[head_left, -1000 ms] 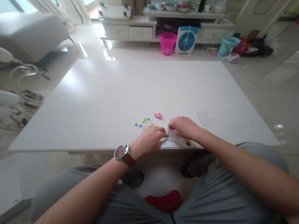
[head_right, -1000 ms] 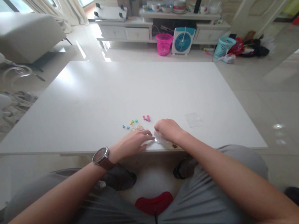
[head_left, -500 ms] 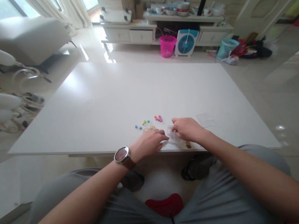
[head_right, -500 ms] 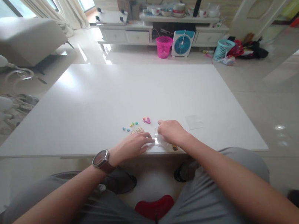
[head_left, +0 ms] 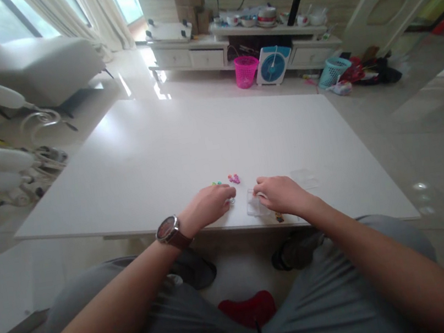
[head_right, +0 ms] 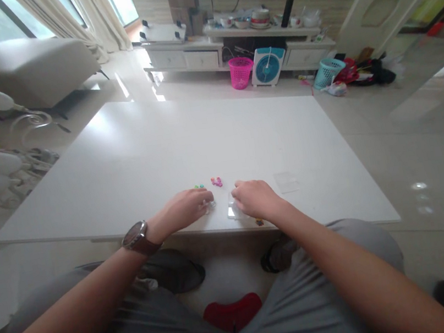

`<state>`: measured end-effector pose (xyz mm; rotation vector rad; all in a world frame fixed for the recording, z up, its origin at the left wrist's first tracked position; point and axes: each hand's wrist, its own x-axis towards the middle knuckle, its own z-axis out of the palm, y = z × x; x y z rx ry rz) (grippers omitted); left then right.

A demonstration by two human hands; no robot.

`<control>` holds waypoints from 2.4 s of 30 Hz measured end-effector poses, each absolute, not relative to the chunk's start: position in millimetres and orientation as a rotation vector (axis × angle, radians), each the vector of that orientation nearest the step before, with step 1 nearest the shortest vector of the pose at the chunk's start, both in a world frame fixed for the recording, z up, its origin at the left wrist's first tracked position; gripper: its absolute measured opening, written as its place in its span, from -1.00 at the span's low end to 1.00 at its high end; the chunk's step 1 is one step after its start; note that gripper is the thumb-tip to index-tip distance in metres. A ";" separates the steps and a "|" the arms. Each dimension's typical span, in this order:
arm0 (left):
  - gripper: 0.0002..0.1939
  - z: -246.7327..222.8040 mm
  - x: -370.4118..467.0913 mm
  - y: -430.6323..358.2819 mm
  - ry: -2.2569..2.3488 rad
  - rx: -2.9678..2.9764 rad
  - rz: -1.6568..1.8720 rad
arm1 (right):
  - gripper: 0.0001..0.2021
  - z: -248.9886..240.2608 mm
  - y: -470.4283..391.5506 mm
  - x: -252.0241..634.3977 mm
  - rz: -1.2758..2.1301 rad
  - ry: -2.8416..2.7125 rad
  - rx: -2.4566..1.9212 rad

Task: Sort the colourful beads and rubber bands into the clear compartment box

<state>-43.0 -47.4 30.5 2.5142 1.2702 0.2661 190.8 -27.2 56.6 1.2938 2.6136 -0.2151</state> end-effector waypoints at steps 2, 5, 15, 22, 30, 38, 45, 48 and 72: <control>-0.83 34.5 -62.1 -36.7 1.410 2.434 0.264 | -0.74 60.1 -30.3 191.0 -0.253 2.626 1.277; -0.74 30.4 -89.3 -22.7 1.581 2.408 0.206 | -0.76 64.1 -34.4 190.6 -0.294 2.638 1.248; -0.77 7.3 -96.2 -9.1 1.626 2.338 0.035 | -0.76 68.9 -33.7 192.8 -0.262 2.656 1.248; -0.78 44.5 -50.9 -43.0 1.255 2.369 0.525 | -0.84 61.9 -34.3 189.1 -0.678 2.916 1.445; -0.93 42.1 -24.6 -66.5 1.088 2.445 0.775 | -0.82 49.6 -41.4 173.3 -1.838 2.787 1.491; -0.77 36.2 -28.0 -64.8 1.191 2.412 0.711 | -0.95 43.4 -15.8 183.8 -1.305 2.906 1.643; -0.85 28.5 -27.8 -63.4 1.038 2.595 0.313 | -0.93 26.6 -5.7 192.2 -0.749 2.787 1.479; -0.76 24.3 -24.8 -67.0 0.991 2.627 0.224 | -0.91 19.7 -6.9 188.2 -0.694 2.760 1.396; -0.55 18.4 -10.7 -80.4 0.850 2.599 0.117 | -0.71 40.0 -18.9 190.5 -0.432 2.657 1.102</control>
